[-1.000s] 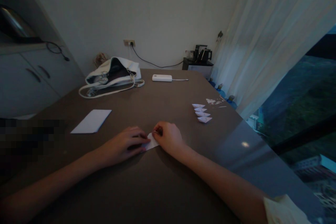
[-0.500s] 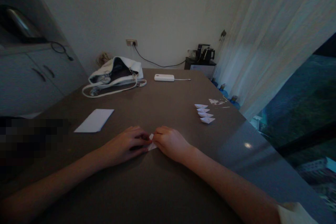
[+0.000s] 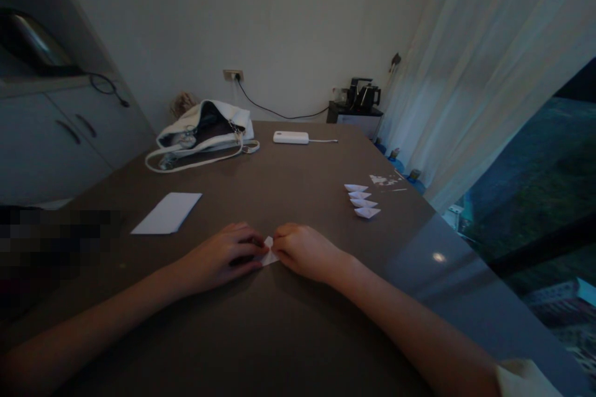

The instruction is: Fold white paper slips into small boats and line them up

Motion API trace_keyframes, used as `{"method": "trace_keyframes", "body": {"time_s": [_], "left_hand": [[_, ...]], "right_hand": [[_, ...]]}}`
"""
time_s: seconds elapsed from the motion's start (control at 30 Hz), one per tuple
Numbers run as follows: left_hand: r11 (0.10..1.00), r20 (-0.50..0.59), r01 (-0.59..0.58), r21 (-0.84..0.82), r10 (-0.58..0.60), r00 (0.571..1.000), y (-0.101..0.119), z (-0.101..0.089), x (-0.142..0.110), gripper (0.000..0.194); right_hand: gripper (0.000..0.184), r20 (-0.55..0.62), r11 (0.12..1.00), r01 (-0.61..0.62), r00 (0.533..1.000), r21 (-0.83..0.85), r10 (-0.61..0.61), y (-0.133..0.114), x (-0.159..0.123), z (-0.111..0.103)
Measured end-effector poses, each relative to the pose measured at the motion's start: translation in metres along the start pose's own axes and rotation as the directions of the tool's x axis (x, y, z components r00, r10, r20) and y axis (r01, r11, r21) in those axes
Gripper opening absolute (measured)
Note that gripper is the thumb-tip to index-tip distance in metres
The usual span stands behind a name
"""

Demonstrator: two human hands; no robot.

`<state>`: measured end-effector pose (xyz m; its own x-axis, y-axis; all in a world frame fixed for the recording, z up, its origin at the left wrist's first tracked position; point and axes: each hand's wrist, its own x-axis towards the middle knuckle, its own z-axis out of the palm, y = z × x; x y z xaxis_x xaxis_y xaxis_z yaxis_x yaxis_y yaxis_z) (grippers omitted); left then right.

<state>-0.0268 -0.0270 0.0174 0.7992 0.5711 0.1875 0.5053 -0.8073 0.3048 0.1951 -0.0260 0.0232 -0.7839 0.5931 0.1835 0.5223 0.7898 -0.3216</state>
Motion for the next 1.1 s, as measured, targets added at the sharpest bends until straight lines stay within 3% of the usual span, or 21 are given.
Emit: {"method": "trace_keyframes", "body": {"time_s": [0.2, 0.43, 0.7, 0.93, 1.1], "left_hand": [[1.0, -0.003, 0.02, -0.008, -0.02, 1.0, -0.001, 0.001, 0.0, 0.025], [0.999, -0.004, -0.016, 0.034, 0.016, 1.0, -0.001, 0.0, -0.001, 0.019], [0.972, 0.06, -0.051, 0.23, 0.038, 0.997, 0.005, -0.004, 0.003, 0.02], [0.952, 0.045, -0.083, 0.295, 0.073, 0.996, 0.008, -0.006, 0.004, 0.018], [0.947, 0.033, -0.076, 0.311, 0.07, 0.997, 0.009, -0.005, 0.003, 0.019]], "right_hand": [[0.015, 0.01, 1.0, 0.009, 1.0, 0.019, -0.01, -0.001, 0.0, -0.002], [0.014, 0.009, 1.0, 0.014, 1.0, 0.015, -0.015, -0.001, 0.0, -0.003], [0.015, -0.033, 0.998, 0.014, 0.999, 0.058, -0.012, 0.001, -0.001, 0.001], [0.015, -0.032, 0.997, -0.041, 0.999, 0.073, 0.043, -0.006, 0.0, -0.002], [0.023, -0.018, 0.987, -0.155, 0.988, 0.034, 0.155, -0.009, -0.006, -0.004]]}}
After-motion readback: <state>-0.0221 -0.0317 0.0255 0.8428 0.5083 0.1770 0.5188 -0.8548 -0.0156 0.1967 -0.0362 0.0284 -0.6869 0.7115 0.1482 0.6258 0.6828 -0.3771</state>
